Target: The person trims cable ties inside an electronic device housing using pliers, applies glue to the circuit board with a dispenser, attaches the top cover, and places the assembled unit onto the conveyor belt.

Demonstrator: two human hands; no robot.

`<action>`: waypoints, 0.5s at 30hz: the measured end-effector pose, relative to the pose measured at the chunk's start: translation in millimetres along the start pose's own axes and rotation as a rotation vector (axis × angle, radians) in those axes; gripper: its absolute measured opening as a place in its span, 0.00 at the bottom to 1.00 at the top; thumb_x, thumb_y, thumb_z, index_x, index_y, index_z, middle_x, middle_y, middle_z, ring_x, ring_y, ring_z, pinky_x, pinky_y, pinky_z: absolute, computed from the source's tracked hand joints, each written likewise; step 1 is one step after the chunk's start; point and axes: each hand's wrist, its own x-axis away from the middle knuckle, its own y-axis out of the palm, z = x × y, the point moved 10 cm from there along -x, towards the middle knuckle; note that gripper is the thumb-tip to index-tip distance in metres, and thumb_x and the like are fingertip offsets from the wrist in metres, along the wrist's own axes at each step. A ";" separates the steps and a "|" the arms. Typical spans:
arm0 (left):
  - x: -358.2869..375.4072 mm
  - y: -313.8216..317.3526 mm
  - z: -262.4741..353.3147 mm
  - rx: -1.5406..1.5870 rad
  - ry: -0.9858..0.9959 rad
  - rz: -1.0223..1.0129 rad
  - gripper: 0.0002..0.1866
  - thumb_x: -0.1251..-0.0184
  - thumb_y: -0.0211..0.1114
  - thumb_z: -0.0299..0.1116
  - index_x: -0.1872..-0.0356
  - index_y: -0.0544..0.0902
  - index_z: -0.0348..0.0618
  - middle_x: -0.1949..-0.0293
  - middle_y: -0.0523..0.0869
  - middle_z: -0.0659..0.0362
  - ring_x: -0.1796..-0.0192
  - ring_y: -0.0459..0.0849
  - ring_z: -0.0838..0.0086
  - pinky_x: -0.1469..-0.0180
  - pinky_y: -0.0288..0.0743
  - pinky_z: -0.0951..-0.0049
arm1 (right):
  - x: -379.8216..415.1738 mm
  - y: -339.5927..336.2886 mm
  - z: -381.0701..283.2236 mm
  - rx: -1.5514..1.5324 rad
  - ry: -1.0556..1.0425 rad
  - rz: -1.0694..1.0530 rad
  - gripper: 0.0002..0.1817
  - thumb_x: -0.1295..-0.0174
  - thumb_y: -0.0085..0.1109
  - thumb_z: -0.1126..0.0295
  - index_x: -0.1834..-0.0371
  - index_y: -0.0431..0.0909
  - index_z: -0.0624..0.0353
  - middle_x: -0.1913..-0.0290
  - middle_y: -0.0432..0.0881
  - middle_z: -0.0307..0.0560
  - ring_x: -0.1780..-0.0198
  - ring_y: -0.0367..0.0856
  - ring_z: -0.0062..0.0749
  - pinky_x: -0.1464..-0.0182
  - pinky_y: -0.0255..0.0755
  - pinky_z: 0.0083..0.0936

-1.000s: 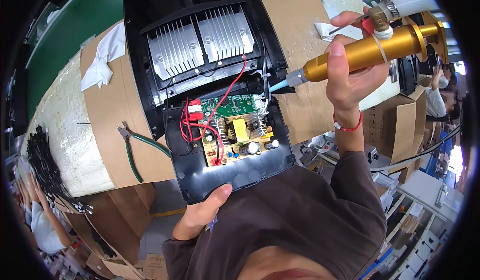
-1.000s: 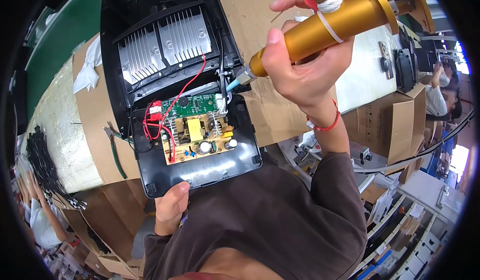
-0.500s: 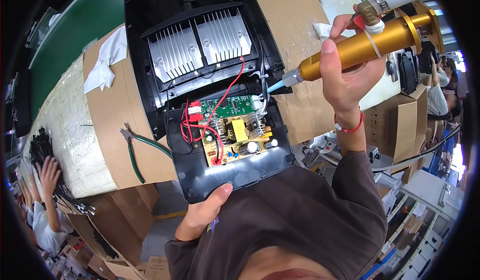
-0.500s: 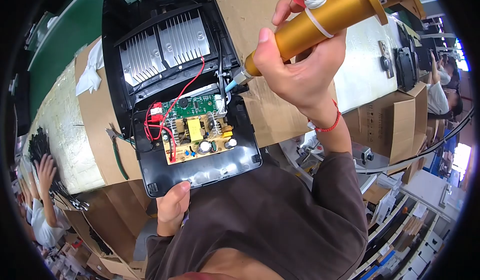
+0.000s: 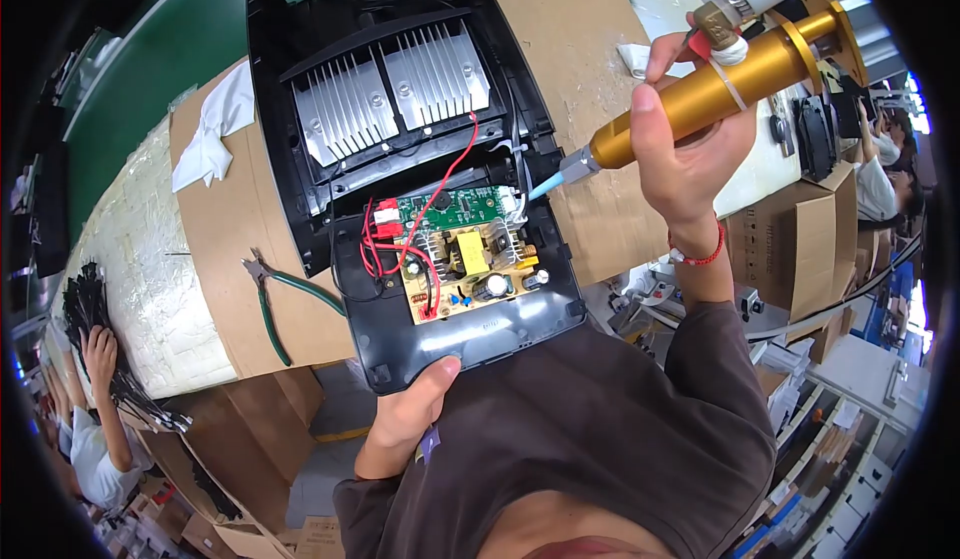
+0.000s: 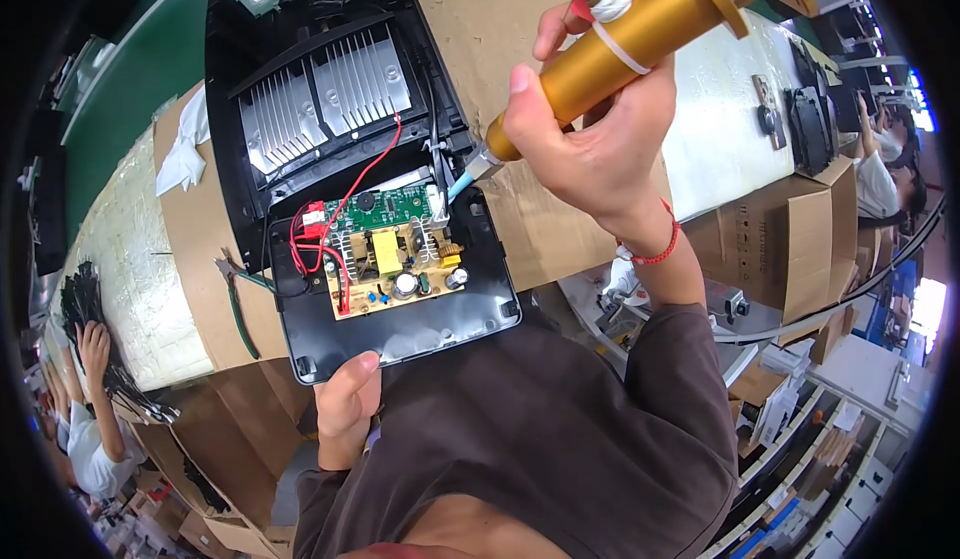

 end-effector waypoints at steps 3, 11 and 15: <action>1.6 -2.2 -1.8 0.024 0.010 0.012 0.34 0.46 0.59 0.16 0.34 0.64 0.37 0.40 0.73 0.54 0.37 0.72 0.65 0.34 0.64 0.64 | 1.1 4.8 -0.6 -0.034 0.024 -0.026 0.29 0.43 0.56 0.81 0.37 0.58 0.70 0.52 0.76 0.56 0.73 0.71 0.12 0.66 0.68 0.10; 0.6 10.6 -11.9 0.137 -0.130 0.046 0.29 0.39 0.52 0.26 0.34 0.63 0.30 0.43 0.78 0.43 0.44 0.81 0.53 0.45 0.80 0.48 | -8.6 -17.0 -15.0 0.000 -0.003 0.007 0.29 0.41 0.53 0.79 0.36 0.57 0.69 0.48 0.77 0.59 0.75 0.70 0.09 0.70 0.65 0.08; 0.3 25.0 -11.0 0.184 -0.166 -0.055 0.29 0.36 0.51 0.27 0.33 0.62 0.32 0.40 0.76 0.44 0.39 0.77 0.52 0.42 0.77 0.47 | -3.3 -16.6 -22.7 -0.010 -0.001 -0.016 0.29 0.42 0.53 0.79 0.36 0.57 0.70 0.49 0.77 0.60 0.78 0.69 0.09 0.71 0.63 0.07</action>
